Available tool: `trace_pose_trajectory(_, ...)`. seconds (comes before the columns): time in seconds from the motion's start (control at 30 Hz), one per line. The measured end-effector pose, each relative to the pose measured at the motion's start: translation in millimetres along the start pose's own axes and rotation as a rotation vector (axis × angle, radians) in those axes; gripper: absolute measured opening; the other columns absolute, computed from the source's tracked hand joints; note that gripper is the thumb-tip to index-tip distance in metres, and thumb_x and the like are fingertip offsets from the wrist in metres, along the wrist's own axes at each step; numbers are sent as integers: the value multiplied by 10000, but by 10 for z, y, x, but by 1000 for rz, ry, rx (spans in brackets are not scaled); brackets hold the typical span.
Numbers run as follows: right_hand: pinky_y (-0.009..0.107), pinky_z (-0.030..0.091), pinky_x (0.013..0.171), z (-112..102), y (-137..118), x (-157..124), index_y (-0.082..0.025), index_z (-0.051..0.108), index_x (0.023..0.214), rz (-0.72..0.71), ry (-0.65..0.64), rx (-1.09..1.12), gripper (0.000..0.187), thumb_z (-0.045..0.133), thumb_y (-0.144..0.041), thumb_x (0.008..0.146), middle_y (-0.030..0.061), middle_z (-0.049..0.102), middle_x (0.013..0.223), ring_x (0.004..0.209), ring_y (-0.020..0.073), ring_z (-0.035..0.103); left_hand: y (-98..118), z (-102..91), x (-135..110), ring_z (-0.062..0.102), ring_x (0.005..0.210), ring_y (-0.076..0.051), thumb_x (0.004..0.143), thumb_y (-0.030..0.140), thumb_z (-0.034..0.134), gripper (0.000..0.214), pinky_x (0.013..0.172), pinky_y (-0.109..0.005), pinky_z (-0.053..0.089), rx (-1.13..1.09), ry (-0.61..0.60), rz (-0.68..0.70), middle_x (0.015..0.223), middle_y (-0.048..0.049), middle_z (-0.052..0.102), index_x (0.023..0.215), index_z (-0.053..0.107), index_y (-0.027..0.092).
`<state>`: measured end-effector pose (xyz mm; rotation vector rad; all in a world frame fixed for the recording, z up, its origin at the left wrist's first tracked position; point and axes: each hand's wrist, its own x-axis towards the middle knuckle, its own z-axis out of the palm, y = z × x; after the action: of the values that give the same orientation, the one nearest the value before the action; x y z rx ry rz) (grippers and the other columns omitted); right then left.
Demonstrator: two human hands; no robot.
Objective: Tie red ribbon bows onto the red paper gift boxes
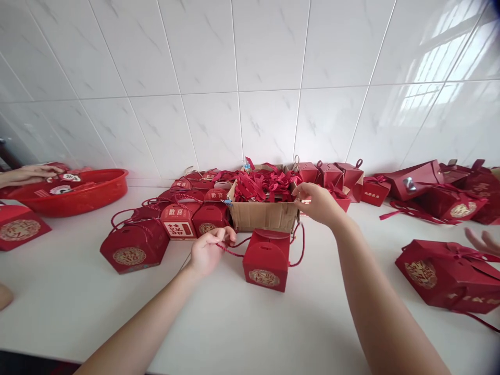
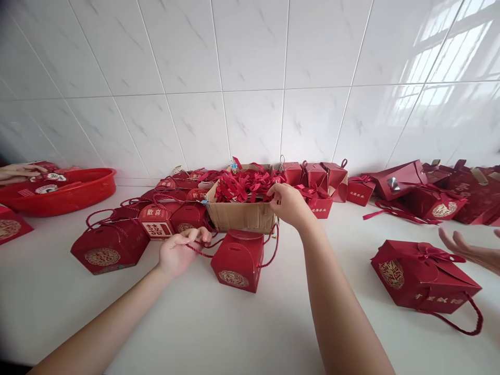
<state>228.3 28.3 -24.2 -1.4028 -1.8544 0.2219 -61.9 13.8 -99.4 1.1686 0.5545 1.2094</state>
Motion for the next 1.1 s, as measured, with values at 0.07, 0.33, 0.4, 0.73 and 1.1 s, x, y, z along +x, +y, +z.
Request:
trace_pose_trajectory(0.07, 400, 426, 879, 147, 7, 38, -199, 643, 959, -20, 89, -83, 184, 563, -275, 812, 76, 621, 1078, 1043, 236, 551, -69, 32, -17, 479, 697, -192, 629, 257, 514, 244, 658, -292, 384, -10, -18, -44, 675, -69, 571, 449, 370, 178)
trace_pose_trajectory(0.33, 606, 133, 1070, 556, -5, 85, -249, 695, 1020, 101, 17, -263, 458, 284, -447, 978, 47, 430, 1440, 1387, 259, 258, -270, 90, 12, 505, 625, -188, 770, 365, 494, 379, 589, -284, 377, -99, -43, -178, 627, -72, 549, 452, 445, 165)
trace_pose_trajectory(0.4, 597, 174, 1056, 562, -12, 97, -263, 707, 985, 122, 16, -283, 477, 264, -442, 983, 28, 445, 1431, 1365, 260, 297, -265, 84, 25, 509, 627, -187, 783, 386, 486, 389, 597, -283, 388, -126, -36, -185, 632, -69, 550, 466, 461, 163)
trace_pose_trajectory(0.73, 588, 253, 991, 563, -25, 141, -262, 700, 952, 167, 36, -282, 465, 256, -398, 980, 5, 584, 1295, 1292, 283, 371, -260, 24, 27, 514, 641, -188, 799, 403, 477, 368, 627, -289, 413, -204, -24, -214, 653, -68, 552, 528, 507, 155)
trace_pose_trajectory(1.1, 575, 287, 1007, 185, -173, 78, -238, 539, 1261, -10, 328, -174, 410, 348, -415, 945, 73, 452, 1415, 1300, 303, 363, -244, 26, 32, 522, 626, -180, 800, 417, 488, 360, 613, -285, 416, -237, -39, -231, 656, -65, 557, 559, 525, 151)
